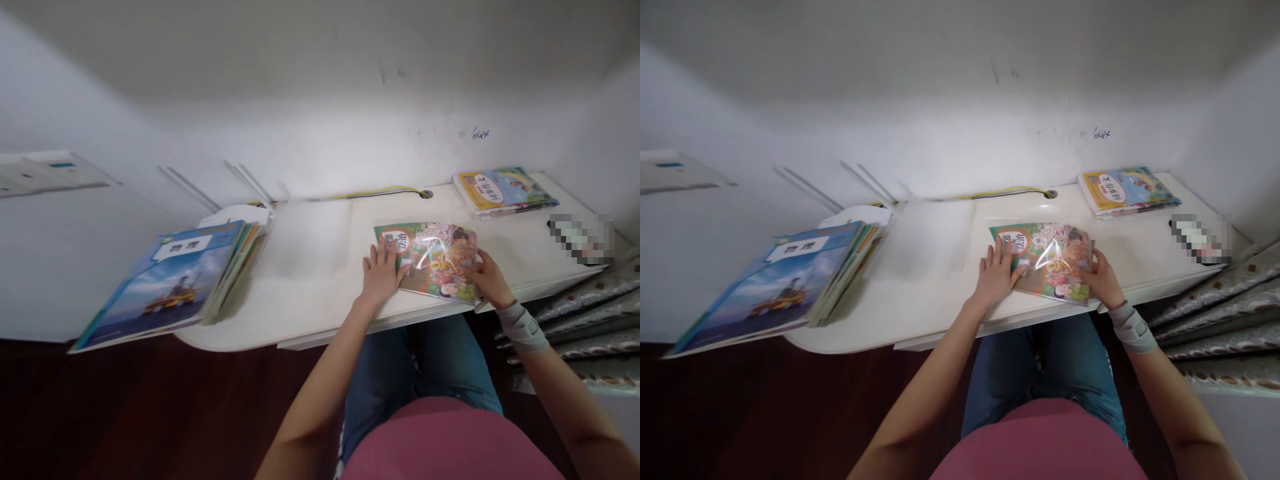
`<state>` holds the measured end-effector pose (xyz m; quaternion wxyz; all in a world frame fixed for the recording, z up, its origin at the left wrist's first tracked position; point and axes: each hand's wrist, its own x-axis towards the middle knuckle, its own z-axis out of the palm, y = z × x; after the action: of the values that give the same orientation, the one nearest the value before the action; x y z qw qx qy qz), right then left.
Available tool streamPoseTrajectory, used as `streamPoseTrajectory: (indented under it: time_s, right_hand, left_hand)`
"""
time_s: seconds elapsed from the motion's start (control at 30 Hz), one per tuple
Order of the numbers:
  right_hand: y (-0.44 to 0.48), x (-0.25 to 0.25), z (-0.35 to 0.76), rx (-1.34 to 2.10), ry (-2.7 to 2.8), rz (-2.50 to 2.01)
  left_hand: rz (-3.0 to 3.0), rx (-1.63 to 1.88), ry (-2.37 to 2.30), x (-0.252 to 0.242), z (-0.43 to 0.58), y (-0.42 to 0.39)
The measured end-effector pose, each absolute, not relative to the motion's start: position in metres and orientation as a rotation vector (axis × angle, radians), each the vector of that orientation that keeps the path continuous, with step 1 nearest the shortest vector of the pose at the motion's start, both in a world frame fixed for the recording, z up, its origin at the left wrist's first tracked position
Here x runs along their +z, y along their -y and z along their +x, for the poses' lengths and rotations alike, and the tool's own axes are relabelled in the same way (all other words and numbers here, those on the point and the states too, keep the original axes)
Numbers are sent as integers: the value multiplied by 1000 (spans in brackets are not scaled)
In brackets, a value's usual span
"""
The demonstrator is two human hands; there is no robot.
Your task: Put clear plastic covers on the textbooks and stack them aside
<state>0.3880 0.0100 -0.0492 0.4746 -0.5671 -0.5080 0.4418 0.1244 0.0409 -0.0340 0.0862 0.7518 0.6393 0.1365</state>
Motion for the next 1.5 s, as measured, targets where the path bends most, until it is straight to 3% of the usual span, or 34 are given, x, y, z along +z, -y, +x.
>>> streamPoseTrajectory:
  time_s: [0.1, 0.27, 0.43, 0.6, 0.7, 0.9, 1.07, 1.3, 1.5]
  right_hand:
    - [-25, -47, 401, 998, 1339, -1485]
    - [-41, -33, 403, 806, 1475, -1501]
    - [-43, -32, 395, 687, 1491, -1422]
    - [-41, -34, 402, 938, 1303, -1311]
    - [-52, -31, 410, 991, 1306, -1332]
    - [-97, -42, 415, 445, 1573, -1776]
    - [-116, -47, 411, 359, 1578, -1896]
    - [-111, -42, 402, 207, 1693, -2017]
    - [-125, -42, 379, 57, 1899, -2003]
  left_hand:
    - [2264, 438, -1869, -42, 122, -48]
    - [1884, 1070, -1774, -40, 102, -81]
    - [1582, 1055, -1638, -38, 91, -112]
    - [1523, 1154, -1563, -42, 94, -114]
    - [1605, 1105, -1605, -45, 94, -112]
    - [1877, 843, -1896, -42, 97, -115]
    - [1896, 570, -1988, -35, 100, -138]
    - [1894, 517, -1977, -27, 115, -179]
    - [1883, 577, -2184, -29, 123, -166]
